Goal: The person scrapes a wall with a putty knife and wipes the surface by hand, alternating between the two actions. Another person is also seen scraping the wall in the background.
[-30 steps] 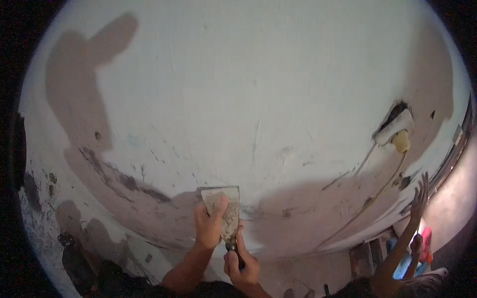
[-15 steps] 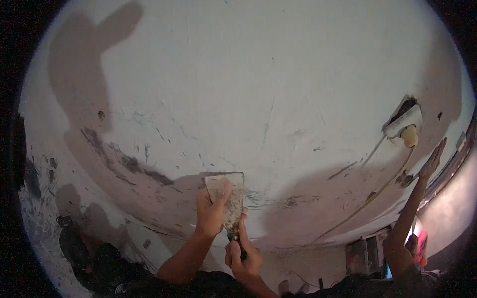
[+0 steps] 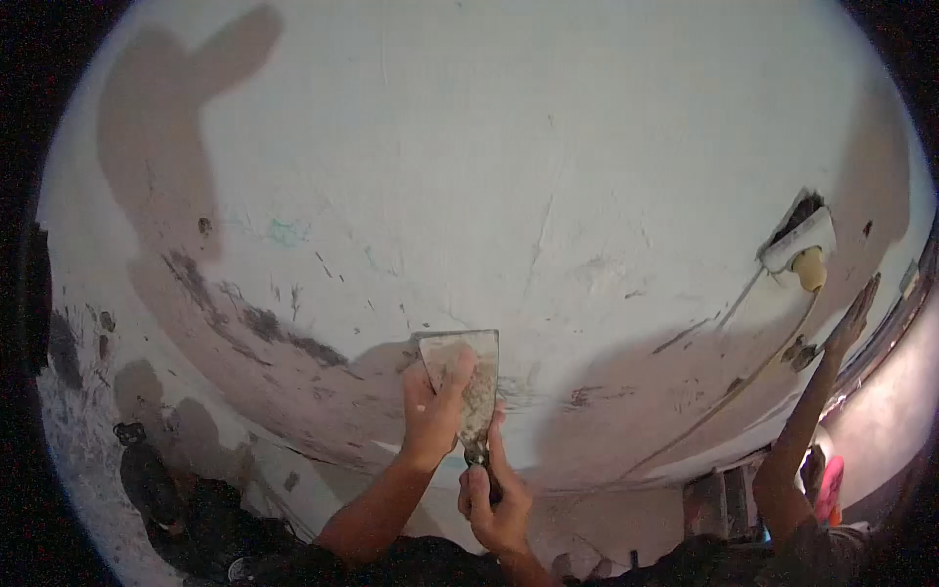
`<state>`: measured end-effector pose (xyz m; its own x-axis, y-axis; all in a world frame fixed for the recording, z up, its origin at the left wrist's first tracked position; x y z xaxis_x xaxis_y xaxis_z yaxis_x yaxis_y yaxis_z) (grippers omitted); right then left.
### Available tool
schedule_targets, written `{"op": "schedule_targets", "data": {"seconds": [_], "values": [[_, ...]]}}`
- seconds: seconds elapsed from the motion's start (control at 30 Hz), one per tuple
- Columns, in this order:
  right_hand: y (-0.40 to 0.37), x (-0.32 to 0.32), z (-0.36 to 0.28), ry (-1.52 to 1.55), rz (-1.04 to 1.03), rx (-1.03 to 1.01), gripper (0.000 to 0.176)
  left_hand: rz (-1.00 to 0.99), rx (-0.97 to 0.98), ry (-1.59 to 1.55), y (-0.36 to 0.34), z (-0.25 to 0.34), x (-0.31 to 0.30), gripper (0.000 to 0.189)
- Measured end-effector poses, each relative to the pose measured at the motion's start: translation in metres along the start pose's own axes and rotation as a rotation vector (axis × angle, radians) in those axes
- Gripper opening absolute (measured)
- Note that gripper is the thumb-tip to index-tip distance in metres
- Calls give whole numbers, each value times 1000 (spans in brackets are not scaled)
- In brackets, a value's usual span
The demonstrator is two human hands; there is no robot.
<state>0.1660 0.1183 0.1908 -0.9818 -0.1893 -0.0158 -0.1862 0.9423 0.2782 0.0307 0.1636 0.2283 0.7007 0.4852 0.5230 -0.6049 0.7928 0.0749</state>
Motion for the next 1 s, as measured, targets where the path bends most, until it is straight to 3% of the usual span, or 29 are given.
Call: {"op": "schedule_targets", "data": {"seconds": [0.13, 0.2, 0.37, 0.5, 0.57, 0.67, 0.8, 1.0], "values": [[-11, -2, 6, 3, -38, 78, 53, 27, -13, -10, -5, -1, -5, 33], [-4, -1, 8, 41, -35, 59, 54, 31, 69, -8, 0, 1, -6, 33], [-9, -6, 5, 24, -62, 64, 54, 92, -13, -61, -10, -6, -10, 33], [0, -3, -5, -63, -105, 46, 54, 138, 49, -59, -3, 0, -11, 35], [-1, -7, -6, -85, -113, 28, 54, 149, -32, -94, -10, -6, -10, 34], [4, -5, -3, -52, -142, 17, 55, 145, 43, -77, -4, 1, -6, 35], [-4, -7, -8, -73, -154, 62, 55, 179, -48, -134, -11, -9, -14, 34], [3, -5, -11, -66, -142, 36, 54, 224, -1, -101, -10, -3, -15, 34]]}}
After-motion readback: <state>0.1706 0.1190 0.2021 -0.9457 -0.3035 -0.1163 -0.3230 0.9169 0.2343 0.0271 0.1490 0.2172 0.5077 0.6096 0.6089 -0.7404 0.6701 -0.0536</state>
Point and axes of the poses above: each hand's wrist, its own y-axis towards the middle knuckle, its own x-axis out of the palm, z = x × y, the point moved 8 cm from there along y, towards the middle knuckle, and after that the axes turned 13 degrees about z, right-handed, at the moved point
